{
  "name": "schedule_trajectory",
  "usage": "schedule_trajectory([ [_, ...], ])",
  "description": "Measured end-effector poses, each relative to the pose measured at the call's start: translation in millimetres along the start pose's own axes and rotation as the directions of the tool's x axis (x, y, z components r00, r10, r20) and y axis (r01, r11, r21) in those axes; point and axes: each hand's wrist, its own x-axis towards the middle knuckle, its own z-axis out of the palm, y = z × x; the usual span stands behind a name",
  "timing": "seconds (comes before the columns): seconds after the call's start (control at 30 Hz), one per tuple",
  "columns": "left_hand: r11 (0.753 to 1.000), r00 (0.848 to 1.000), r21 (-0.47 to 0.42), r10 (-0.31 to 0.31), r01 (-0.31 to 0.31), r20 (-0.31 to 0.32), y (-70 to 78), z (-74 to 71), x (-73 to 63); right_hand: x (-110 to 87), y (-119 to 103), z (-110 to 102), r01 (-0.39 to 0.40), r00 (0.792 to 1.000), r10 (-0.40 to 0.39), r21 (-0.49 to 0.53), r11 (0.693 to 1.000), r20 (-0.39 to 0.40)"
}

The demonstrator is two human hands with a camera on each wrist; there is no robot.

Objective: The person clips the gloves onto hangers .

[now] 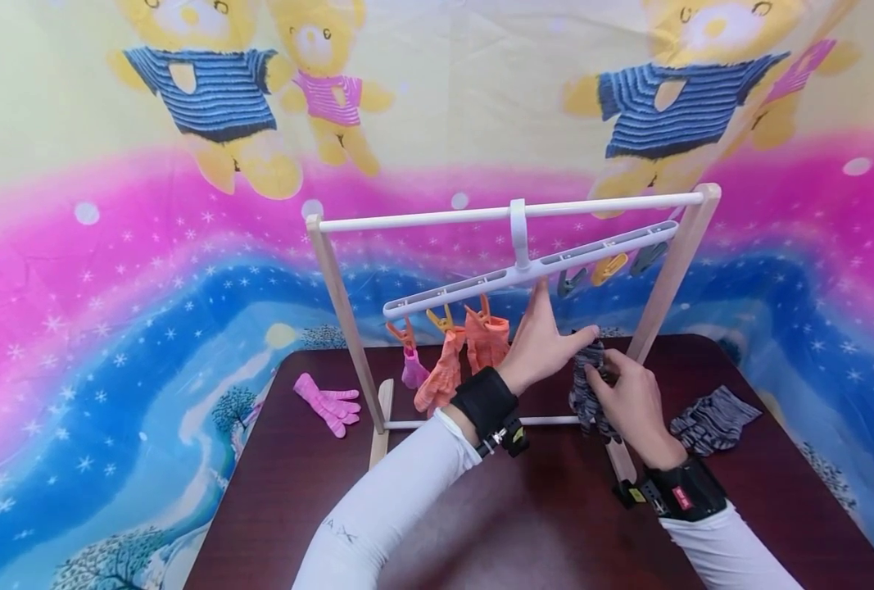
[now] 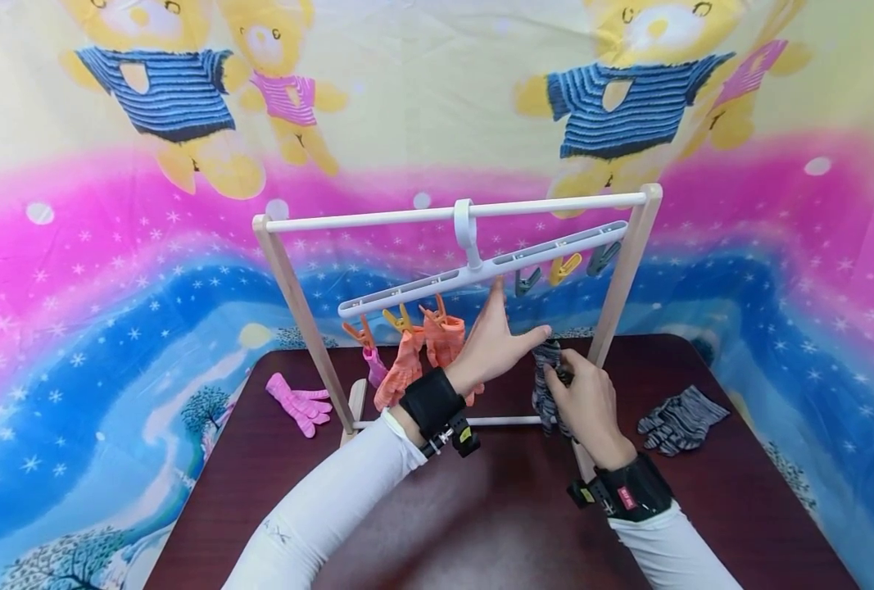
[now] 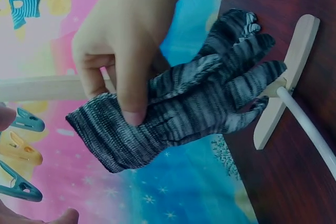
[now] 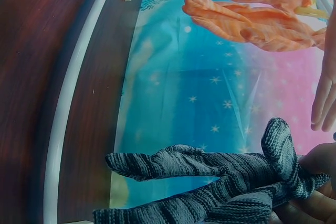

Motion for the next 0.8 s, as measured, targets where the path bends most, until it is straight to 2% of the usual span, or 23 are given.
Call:
schedule_trajectory([
  [0.23,0.997,0.995,-0.056,-0.066,0.062,-0.073,3.8,1.0,10.0,-0.6,2,1,0.000,1.000,0.000,-0.004,1.000,-0.004],
  [0.5,0.989,0.985,-0.142,-0.070,0.048,-0.156,10.1,2.8,15.3,-0.1,3,1,0.010,1.000,-0.010,-0.004,1.000,-0.021],
  [0.6,0.990,0.982,-0.135,-0.056,0.032,-0.181,11.1,2.8,17.4,-0.4,3,2,0.008,1.000,-0.008,-0.001,1.000,-0.023],
  [0.8,0.996,0.972,-0.058,-0.079,0.068,-0.222,8.3,1.9,18.2,-1.6,2,3,0.000,1.000,0.000,0.000,1.000,-0.012],
])
